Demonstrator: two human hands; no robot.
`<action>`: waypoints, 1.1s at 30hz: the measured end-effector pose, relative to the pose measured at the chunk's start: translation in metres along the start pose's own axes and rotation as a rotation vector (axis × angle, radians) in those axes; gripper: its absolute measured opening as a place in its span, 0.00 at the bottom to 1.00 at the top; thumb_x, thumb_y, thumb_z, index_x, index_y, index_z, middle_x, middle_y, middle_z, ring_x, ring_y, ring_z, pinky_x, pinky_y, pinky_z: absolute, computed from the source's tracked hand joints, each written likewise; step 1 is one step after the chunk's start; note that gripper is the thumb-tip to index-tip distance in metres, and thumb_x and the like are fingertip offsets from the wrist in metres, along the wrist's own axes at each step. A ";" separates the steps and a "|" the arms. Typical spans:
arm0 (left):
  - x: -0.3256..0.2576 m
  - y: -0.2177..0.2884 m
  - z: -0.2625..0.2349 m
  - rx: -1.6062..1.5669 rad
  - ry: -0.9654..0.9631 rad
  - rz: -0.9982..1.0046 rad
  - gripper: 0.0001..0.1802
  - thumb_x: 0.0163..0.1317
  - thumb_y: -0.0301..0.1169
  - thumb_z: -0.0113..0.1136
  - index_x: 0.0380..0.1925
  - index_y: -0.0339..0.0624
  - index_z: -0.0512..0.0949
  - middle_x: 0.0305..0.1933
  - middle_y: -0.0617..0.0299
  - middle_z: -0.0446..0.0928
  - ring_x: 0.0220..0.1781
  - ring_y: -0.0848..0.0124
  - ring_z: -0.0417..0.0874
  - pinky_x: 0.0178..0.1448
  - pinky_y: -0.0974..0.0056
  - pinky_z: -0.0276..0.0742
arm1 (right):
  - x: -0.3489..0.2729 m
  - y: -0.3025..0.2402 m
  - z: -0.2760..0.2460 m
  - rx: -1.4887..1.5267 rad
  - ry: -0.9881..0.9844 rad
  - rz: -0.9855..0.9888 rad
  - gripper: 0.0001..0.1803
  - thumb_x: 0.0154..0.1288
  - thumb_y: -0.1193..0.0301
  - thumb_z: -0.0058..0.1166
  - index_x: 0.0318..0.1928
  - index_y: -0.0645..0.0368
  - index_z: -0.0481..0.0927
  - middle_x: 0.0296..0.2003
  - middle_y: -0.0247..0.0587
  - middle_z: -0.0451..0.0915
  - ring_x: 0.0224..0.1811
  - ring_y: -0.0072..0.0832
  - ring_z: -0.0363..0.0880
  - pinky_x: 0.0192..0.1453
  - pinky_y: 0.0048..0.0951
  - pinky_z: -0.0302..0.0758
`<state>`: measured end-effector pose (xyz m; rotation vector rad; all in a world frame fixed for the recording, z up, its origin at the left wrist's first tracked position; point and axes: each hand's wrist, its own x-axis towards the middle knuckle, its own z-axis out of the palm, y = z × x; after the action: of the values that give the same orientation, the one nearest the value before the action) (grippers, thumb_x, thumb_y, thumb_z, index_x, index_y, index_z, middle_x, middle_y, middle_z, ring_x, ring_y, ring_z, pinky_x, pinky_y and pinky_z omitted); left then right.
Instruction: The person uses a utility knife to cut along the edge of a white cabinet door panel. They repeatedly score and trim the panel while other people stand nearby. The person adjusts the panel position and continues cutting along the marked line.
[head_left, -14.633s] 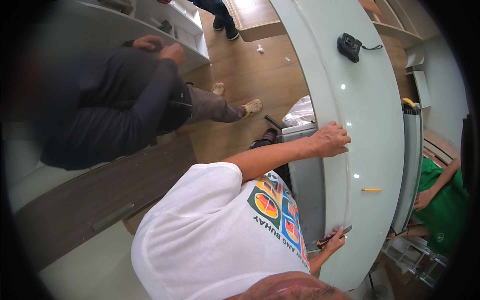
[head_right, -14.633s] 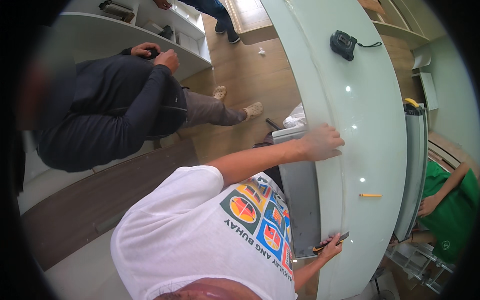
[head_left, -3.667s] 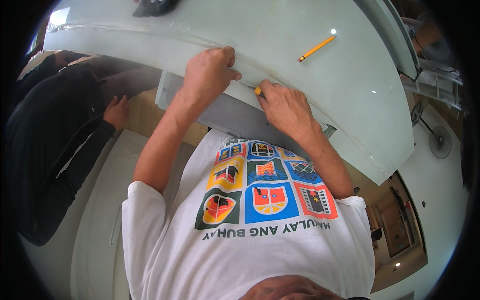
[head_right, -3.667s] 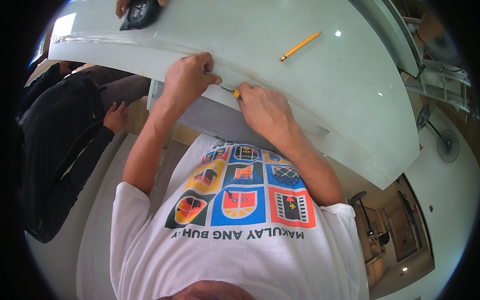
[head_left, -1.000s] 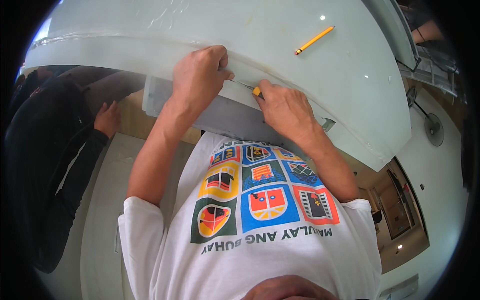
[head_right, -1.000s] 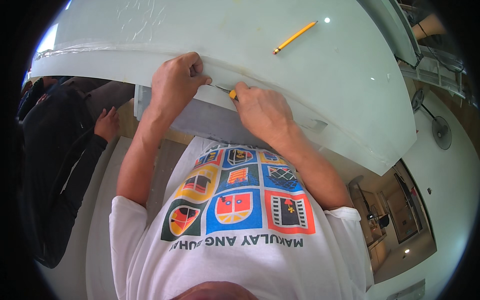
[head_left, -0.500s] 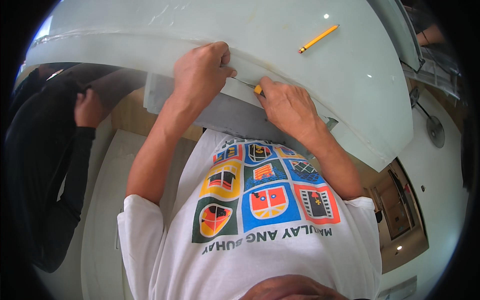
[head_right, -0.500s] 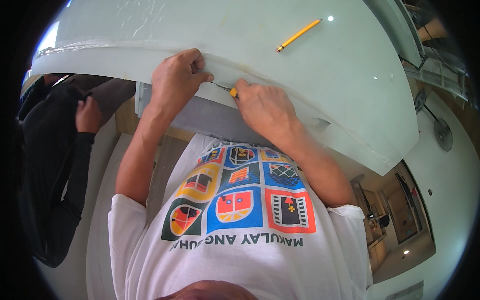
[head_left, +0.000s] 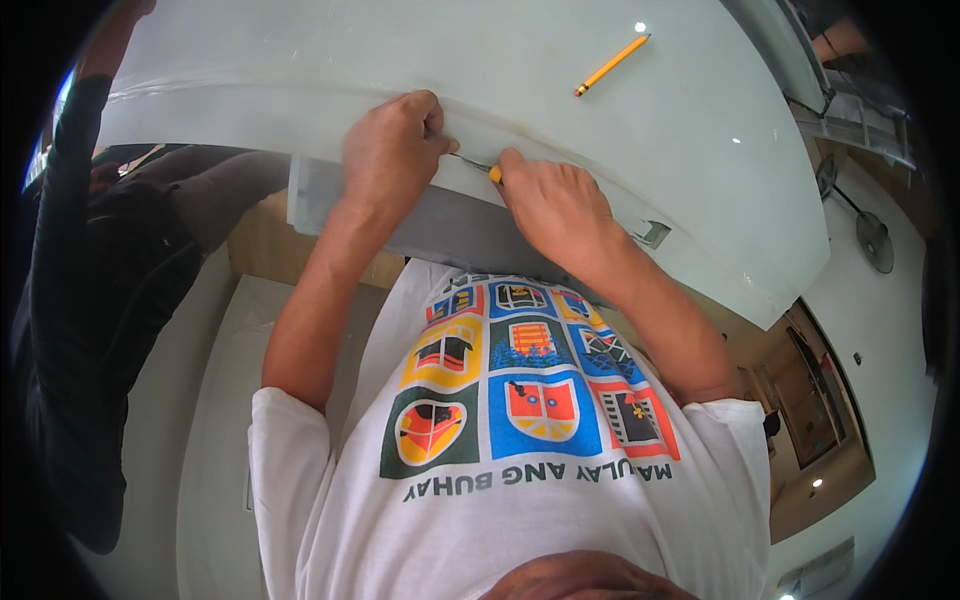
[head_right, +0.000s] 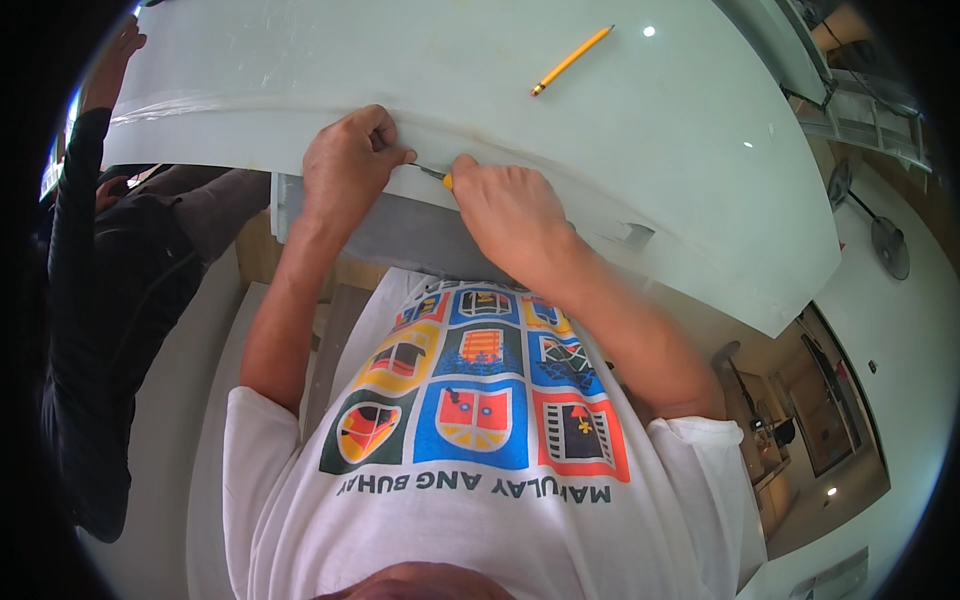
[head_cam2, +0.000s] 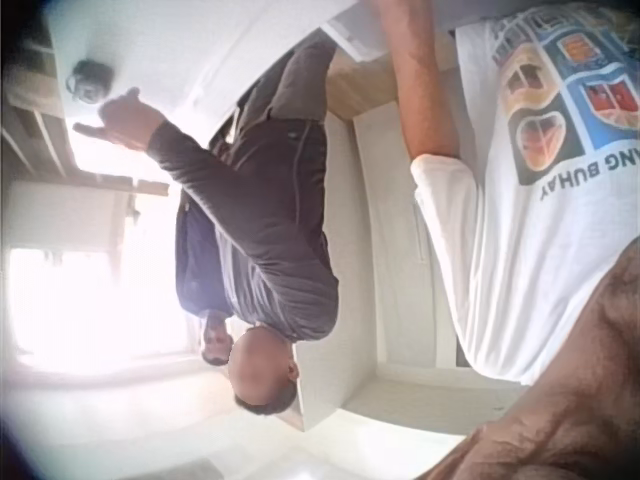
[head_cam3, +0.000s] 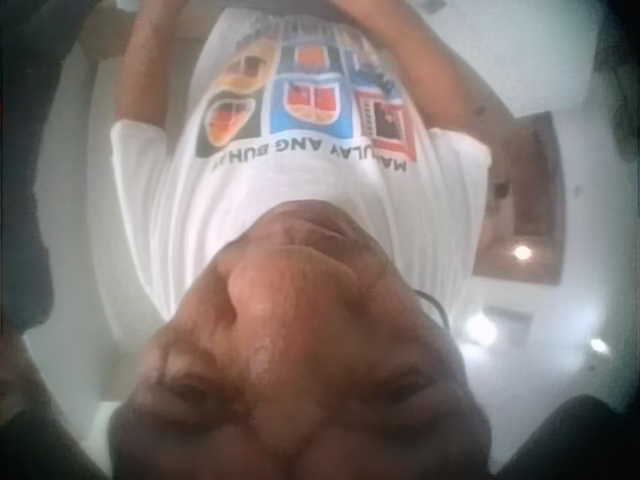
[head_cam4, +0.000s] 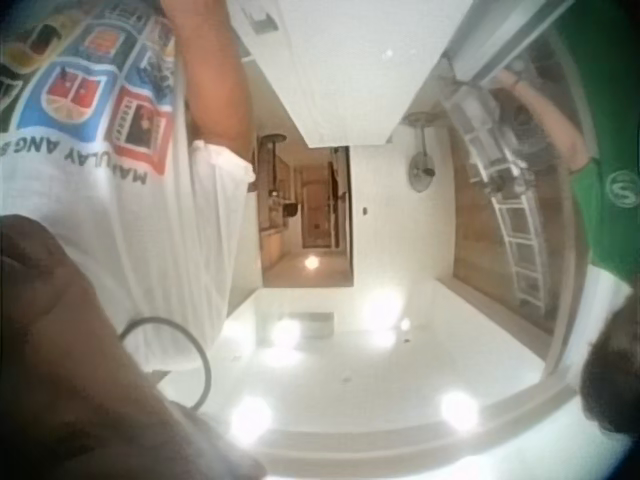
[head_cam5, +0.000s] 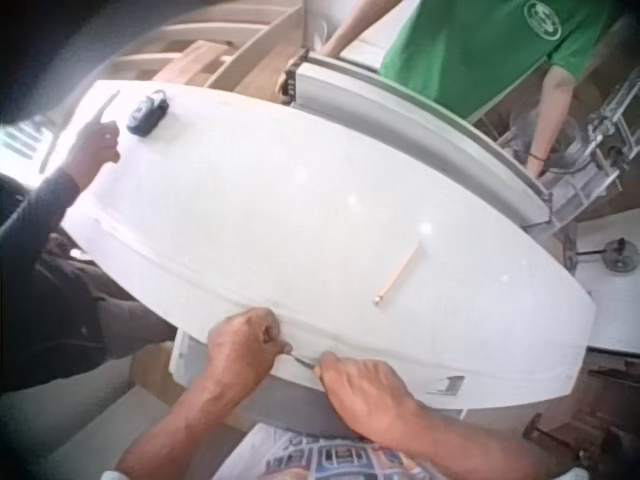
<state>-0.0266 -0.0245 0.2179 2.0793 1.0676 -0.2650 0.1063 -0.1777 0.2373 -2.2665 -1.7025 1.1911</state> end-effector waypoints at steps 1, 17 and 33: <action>-0.001 0.000 0.001 0.004 -0.001 0.004 0.15 0.50 0.32 0.78 0.27 0.40 0.77 0.30 0.54 0.82 0.36 0.52 0.83 0.40 0.51 0.76 | 0.001 0.000 0.000 0.009 -0.006 0.008 0.06 0.71 0.73 0.53 0.37 0.64 0.74 0.26 0.57 0.83 0.32 0.56 0.85 0.37 0.51 0.80; 0.025 -0.011 -0.001 0.058 -0.066 0.089 0.19 0.44 0.37 0.81 0.30 0.41 0.81 0.27 0.53 0.83 0.36 0.52 0.86 0.41 0.52 0.79 | 0.020 0.007 0.007 0.008 0.011 0.041 0.09 0.71 0.69 0.55 0.39 0.64 0.80 0.31 0.60 0.85 0.38 0.56 0.87 0.44 0.54 0.82; 0.026 0.002 -0.002 0.098 -0.032 0.065 0.18 0.46 0.36 0.81 0.30 0.40 0.81 0.26 0.53 0.83 0.34 0.53 0.85 0.41 0.53 0.77 | 0.018 0.018 -0.025 0.145 0.022 0.004 0.13 0.74 0.64 0.58 0.40 0.64 0.78 0.30 0.60 0.84 0.37 0.58 0.85 0.43 0.54 0.80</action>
<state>-0.0091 -0.0082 0.2075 2.1856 0.9829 -0.3231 0.1375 -0.1600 0.2363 -2.1916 -1.5505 1.2417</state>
